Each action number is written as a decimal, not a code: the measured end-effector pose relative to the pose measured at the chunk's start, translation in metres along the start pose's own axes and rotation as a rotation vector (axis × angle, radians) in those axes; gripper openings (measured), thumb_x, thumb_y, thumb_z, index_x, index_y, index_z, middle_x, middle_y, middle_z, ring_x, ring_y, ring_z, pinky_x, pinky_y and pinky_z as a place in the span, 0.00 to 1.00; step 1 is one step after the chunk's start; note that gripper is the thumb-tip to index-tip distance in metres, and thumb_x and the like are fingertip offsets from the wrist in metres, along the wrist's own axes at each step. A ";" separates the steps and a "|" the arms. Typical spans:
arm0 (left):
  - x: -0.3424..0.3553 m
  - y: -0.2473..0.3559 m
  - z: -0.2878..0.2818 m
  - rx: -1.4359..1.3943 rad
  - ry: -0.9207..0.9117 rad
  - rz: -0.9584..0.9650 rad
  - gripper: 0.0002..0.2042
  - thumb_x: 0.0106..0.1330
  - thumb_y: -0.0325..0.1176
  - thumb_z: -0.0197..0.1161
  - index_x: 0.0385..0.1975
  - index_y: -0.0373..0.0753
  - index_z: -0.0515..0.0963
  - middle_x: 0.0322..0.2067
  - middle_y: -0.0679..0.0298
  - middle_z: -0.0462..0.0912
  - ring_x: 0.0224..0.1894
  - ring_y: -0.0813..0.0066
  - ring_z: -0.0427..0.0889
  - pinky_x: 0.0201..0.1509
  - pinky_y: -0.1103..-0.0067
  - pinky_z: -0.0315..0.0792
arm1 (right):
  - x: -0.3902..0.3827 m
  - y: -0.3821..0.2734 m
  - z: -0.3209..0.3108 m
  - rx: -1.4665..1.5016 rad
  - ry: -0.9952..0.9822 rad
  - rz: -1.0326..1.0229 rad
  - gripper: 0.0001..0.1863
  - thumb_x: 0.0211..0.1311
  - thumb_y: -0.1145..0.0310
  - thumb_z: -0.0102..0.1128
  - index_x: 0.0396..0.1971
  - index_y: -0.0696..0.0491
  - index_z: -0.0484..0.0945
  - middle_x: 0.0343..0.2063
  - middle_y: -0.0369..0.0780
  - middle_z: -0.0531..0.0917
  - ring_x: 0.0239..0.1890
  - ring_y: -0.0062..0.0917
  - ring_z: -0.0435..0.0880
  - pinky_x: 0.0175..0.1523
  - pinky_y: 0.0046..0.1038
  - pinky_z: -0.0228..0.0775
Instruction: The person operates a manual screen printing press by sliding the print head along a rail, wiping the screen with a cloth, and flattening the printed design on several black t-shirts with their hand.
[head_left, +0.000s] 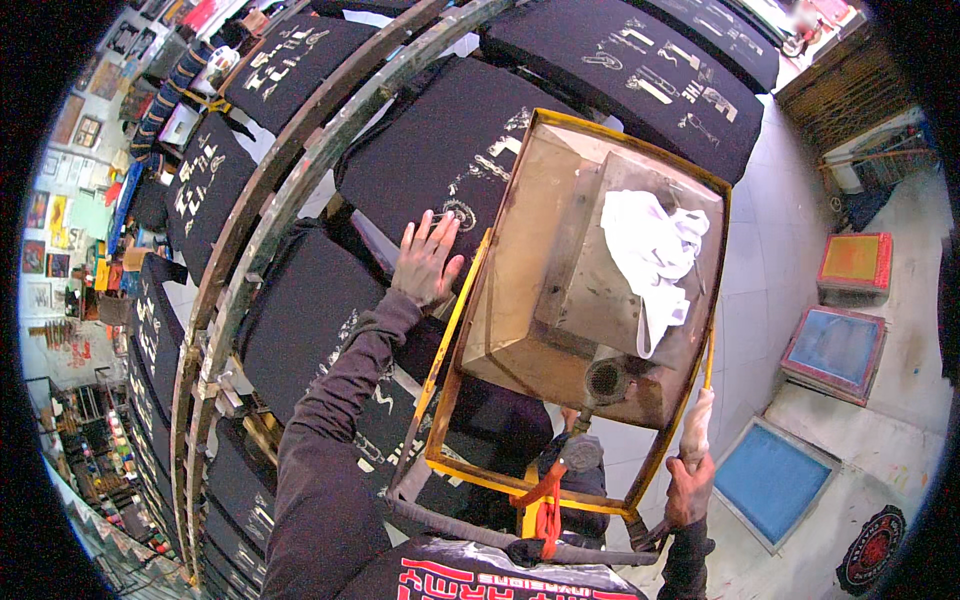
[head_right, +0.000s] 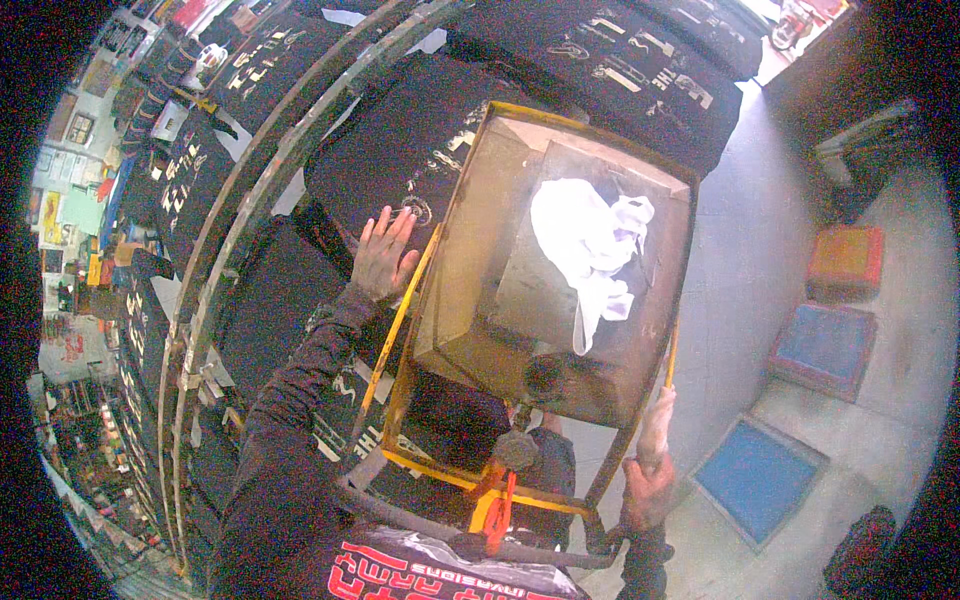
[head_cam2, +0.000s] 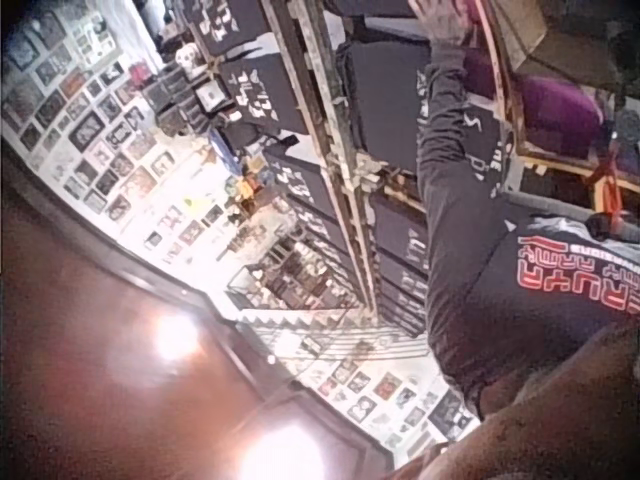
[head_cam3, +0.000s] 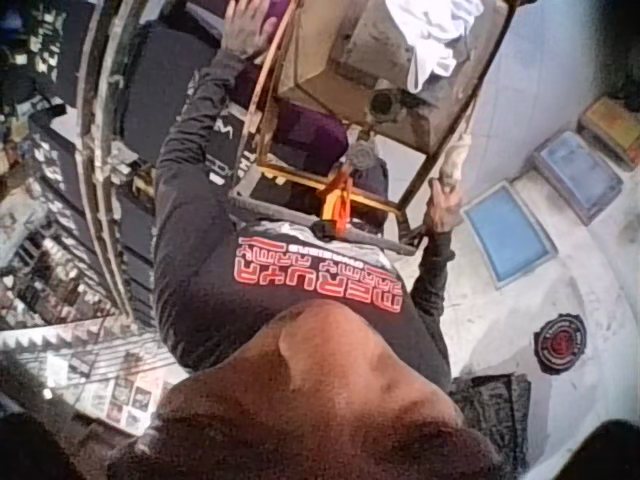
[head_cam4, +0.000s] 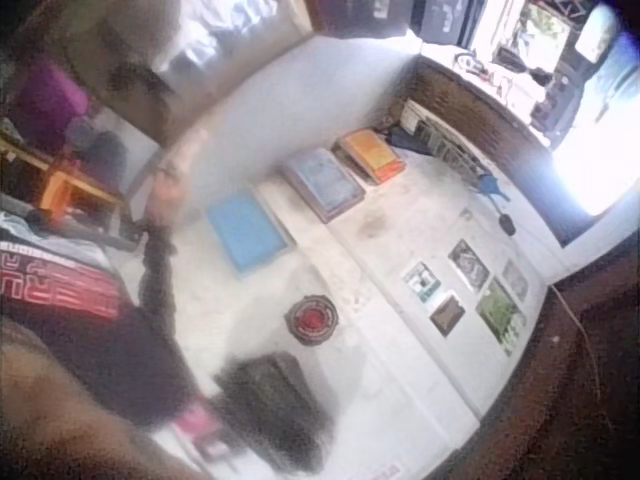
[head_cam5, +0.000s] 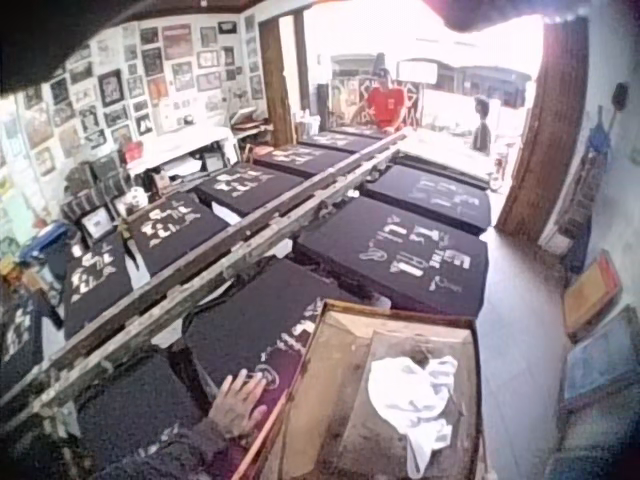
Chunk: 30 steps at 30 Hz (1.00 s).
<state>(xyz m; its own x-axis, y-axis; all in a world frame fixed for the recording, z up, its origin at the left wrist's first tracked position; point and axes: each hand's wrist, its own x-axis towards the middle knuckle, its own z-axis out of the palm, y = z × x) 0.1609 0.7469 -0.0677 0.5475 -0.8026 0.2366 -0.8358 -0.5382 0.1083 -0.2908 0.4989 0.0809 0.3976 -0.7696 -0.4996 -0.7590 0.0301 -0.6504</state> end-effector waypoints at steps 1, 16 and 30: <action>0.001 0.000 0.000 0.007 -0.011 0.011 0.28 0.67 0.46 0.48 0.65 0.39 0.60 0.66 0.59 0.59 0.69 0.51 0.53 0.68 0.54 0.50 | -0.002 -0.008 0.000 -0.005 -0.008 0.022 0.10 0.50 0.75 0.57 0.34 0.58 0.73 0.23 0.31 0.72 0.25 0.16 0.67 0.31 0.22 0.62; 0.009 0.001 0.002 0.058 -0.056 0.074 0.28 0.69 0.48 0.47 0.67 0.44 0.58 0.69 0.65 0.53 0.71 0.51 0.47 0.70 0.53 0.49 | 0.000 -0.004 0.001 -0.057 0.015 -0.003 0.09 0.49 0.74 0.57 0.32 0.58 0.73 0.23 0.31 0.73 0.25 0.17 0.68 0.31 0.23 0.62; 0.016 -0.008 -0.001 -0.052 -0.053 0.217 0.28 0.64 0.40 0.53 0.65 0.43 0.61 0.68 0.63 0.56 0.70 0.52 0.49 0.69 0.55 0.51 | -0.005 -0.022 0.003 -0.067 0.027 0.057 0.13 0.49 0.71 0.59 0.35 0.59 0.72 0.24 0.35 0.73 0.25 0.20 0.70 0.31 0.25 0.65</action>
<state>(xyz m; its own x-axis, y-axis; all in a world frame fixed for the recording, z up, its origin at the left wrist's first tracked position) 0.1769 0.7386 -0.0634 0.3548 -0.9114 0.2086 -0.9345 -0.3384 0.1105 -0.2744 0.5044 0.0962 0.3395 -0.7849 -0.5183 -0.8131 0.0321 -0.5813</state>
